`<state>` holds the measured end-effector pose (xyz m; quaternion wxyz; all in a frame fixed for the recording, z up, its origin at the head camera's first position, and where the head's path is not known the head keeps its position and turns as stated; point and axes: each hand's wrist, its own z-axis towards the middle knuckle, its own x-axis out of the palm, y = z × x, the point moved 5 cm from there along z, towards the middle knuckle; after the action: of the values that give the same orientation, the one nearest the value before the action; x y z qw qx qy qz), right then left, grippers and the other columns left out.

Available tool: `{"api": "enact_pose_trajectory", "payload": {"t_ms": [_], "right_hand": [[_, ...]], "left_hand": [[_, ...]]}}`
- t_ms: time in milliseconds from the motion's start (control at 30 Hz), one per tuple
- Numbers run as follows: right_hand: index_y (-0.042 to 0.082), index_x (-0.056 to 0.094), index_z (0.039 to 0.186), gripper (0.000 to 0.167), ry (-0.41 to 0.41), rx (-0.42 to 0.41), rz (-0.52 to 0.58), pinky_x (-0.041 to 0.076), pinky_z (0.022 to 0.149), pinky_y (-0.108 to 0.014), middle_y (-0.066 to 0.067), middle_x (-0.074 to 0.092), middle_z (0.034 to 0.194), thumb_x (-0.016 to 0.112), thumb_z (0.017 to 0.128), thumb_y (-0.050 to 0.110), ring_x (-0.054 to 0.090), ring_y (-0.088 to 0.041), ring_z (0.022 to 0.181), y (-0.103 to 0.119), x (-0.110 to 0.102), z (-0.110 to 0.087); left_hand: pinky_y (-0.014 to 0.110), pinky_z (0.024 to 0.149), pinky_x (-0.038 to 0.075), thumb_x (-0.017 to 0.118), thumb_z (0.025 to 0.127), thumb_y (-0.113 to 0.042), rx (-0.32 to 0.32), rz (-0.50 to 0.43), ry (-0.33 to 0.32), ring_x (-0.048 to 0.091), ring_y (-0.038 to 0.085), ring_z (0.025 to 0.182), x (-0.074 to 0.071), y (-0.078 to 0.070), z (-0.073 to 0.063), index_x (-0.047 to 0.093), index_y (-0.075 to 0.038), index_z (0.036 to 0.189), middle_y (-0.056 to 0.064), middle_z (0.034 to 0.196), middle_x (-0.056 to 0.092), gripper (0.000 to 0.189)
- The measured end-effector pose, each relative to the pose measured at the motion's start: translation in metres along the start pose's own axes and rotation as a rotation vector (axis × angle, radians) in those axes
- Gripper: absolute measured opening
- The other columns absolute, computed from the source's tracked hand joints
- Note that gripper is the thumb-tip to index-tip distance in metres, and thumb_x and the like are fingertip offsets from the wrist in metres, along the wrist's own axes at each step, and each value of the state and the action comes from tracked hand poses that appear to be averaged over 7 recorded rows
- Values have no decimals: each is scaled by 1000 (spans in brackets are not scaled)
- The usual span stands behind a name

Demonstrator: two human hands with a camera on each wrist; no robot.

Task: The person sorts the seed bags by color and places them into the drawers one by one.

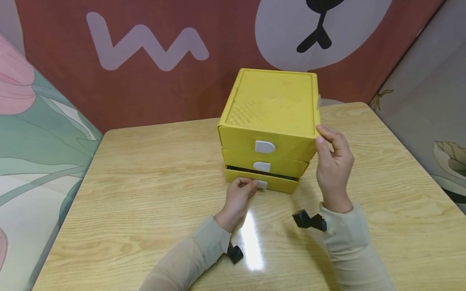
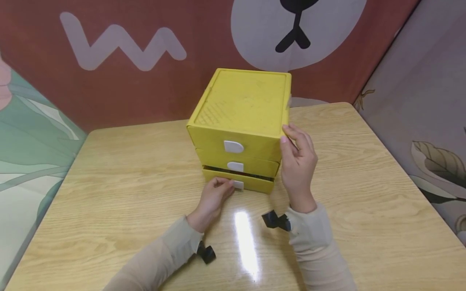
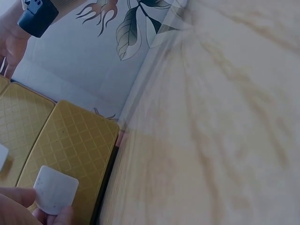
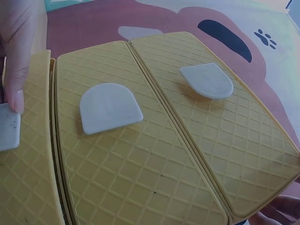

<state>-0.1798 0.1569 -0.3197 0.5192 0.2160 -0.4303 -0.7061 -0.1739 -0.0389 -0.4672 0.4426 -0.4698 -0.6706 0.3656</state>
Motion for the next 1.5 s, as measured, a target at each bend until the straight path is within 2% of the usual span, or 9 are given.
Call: {"api": "enact_pose_trajectory", "payload": {"t_ms": [500,733,967,1067,1133,1167,1300,1400,1500], "right_hand": [[-8,59,99,19,2,5,27,44,76,-19,-7,56,102,50,83,-4,48,-22,98,-2,1,-2],[-8,59,100,19,2,18,21,44,76,-19,-6,55,102,49,83,-5,48,-21,99,-2,2,-2],[-7,58,103,21,39,7,-126,45,74,-18,-8,56,106,50,85,0,51,-17,97,0,1,-2],[-4,57,107,24,83,3,-207,44,73,-16,-10,54,109,51,84,1,51,-14,97,0,0,-2],[-2,54,113,29,136,-14,-286,44,75,-17,-11,52,112,52,84,1,51,-15,98,2,1,-4],[-1,52,116,33,172,-23,-330,44,76,-19,-12,51,115,52,83,1,50,-16,100,3,1,-5],[2,36,129,52,332,-78,-504,37,88,-38,-15,41,127,55,82,7,41,-29,110,8,4,-11],[0,26,133,63,423,-143,-585,24,94,-49,-20,32,132,56,79,14,31,-35,117,11,5,-15],[-4,22,133,69,471,-217,-634,15,96,-51,-25,23,134,53,82,30,21,-38,121,16,5,-21]], "left_hand": [[35,80,44,58,77,6,15,-47,-16,55,12,72,2,0,7,48,3,79,7,78,52,10],[33,78,45,58,77,5,5,-26,-17,56,12,72,2,-1,8,49,3,79,7,79,53,10],[32,78,45,59,77,5,11,-4,-14,56,13,73,1,-3,8,49,4,80,7,79,53,11],[31,76,46,60,77,3,14,30,-10,55,12,72,0,-4,9,50,5,82,7,79,53,12],[31,75,46,60,77,0,18,99,9,53,13,71,-1,-6,8,50,7,85,7,79,52,14],[31,75,46,60,78,-3,16,163,24,53,14,72,-1,-8,8,51,7,87,8,80,53,17],[34,78,43,60,80,-21,27,527,151,52,21,87,0,-20,1,50,3,103,10,96,54,35],[38,86,37,57,81,-33,94,805,255,46,25,104,4,-32,-7,45,0,116,11,114,50,50],[41,94,29,52,82,-41,184,1012,305,35,28,116,8,-47,-18,39,-1,125,12,126,41,60]]}}
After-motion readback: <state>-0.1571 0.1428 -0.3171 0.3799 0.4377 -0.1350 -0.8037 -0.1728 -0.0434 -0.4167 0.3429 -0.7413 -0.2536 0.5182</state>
